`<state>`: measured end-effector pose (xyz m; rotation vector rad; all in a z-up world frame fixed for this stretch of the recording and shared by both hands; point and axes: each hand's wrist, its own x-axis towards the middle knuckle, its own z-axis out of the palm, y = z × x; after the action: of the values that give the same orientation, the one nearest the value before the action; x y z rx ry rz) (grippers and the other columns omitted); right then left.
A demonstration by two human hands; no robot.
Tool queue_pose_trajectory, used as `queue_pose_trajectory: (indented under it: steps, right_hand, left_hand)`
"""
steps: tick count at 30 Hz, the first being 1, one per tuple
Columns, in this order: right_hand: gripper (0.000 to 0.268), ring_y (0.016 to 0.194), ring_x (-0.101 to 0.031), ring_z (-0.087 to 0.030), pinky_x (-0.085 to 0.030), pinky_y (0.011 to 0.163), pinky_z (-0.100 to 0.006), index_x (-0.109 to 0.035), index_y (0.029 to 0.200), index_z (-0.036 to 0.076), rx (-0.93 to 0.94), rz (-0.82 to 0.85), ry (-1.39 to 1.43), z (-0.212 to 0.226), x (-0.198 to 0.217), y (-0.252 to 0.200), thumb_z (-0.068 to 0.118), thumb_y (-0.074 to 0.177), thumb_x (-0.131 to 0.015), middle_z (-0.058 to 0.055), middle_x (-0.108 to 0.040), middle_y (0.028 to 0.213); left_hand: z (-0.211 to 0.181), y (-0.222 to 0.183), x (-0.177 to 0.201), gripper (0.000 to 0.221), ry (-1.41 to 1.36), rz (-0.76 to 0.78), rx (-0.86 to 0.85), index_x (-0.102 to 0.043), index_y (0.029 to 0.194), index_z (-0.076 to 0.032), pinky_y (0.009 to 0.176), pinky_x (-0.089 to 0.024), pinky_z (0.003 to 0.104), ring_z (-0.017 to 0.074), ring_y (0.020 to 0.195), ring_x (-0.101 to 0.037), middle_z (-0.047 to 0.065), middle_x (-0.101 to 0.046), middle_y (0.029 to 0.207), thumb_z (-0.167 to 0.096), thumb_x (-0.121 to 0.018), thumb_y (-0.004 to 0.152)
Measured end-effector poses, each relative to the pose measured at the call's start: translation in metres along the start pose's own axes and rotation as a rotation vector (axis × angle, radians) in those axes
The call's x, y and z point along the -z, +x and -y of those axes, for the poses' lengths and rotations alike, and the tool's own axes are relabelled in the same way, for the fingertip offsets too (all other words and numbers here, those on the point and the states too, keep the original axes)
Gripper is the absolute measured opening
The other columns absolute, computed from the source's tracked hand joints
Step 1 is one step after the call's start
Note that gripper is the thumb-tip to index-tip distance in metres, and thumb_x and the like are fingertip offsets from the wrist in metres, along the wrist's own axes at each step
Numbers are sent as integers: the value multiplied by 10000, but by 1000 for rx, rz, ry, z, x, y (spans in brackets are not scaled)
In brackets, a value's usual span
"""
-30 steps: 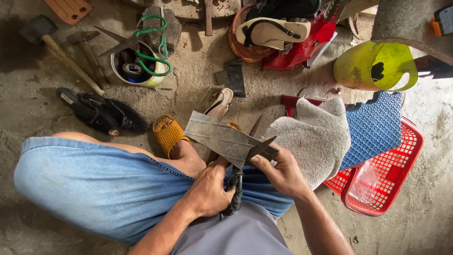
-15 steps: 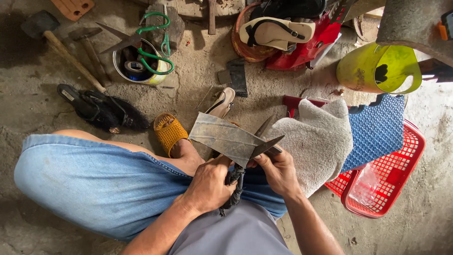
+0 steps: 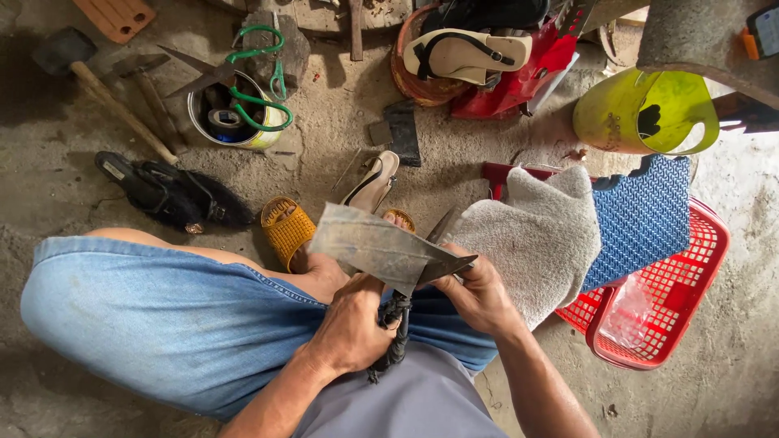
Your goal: Trimming a heel cap with scissors and a knife before sanding the edges of a shoe heel
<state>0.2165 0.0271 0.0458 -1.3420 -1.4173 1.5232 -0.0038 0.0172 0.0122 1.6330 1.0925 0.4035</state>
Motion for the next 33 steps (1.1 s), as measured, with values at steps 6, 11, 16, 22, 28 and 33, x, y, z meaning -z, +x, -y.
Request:
queue_pose_trajectory:
  steps: [6,11,16,22,28,33]
  right_hand:
    - [144,843,-672,-110,-544,763,-268,-722,1011,107,-21,-59,-112,-8,4,-2,224,1013,-638,16,-718,912]
    - [116,755,-593,-130,-467,679,-291,-661,976,100,27,-129,-336,-11,0,0,176,1028,-591,14,-644,847]
    - [49,767,-618,-236,-467,689,-332,-638,1026,77,145,-156,-559,-18,1,8,100,1008,-599,-40,-651,886]
    - [124,851,-712,-136,-539,755,-286,-733,967,140,71,-62,-316,-5,1,14,135,1008,-616,6,-745,942]
    - [190,832,-701,-145,-541,756,-287,-714,953,122,38,44,-139,1,4,11,210,1043,-573,-10,-700,886]
    - [153,724,-586,-128,-462,686,-292,-689,983,126,96,-45,-317,2,5,11,208,1045,-576,24,-625,826]
  left_hand:
    - [-2,3,-6,202,62,-140,-91,-624,974,-54,701,-523,474,373,790,-668,138,-692,877,-110,-689,791]
    - [10,-2,-19,185,150,-101,22,-606,879,-82,638,-496,551,457,708,-649,151,-693,770,-209,-710,793]
    - [10,-8,-18,280,195,-88,127,-563,708,-80,589,-472,569,476,608,-624,172,-655,603,-290,-732,785]
    - [9,6,-7,322,56,-66,168,-591,981,-86,773,-494,516,421,859,-666,125,-727,871,-192,-763,730]
    - [0,9,2,303,20,-4,77,-640,1024,-51,876,-501,483,378,1018,-620,166,-689,1008,-205,-727,778]
    - [12,7,-15,244,69,-96,41,-638,911,-48,705,-500,529,453,780,-660,187,-722,813,-196,-764,764]
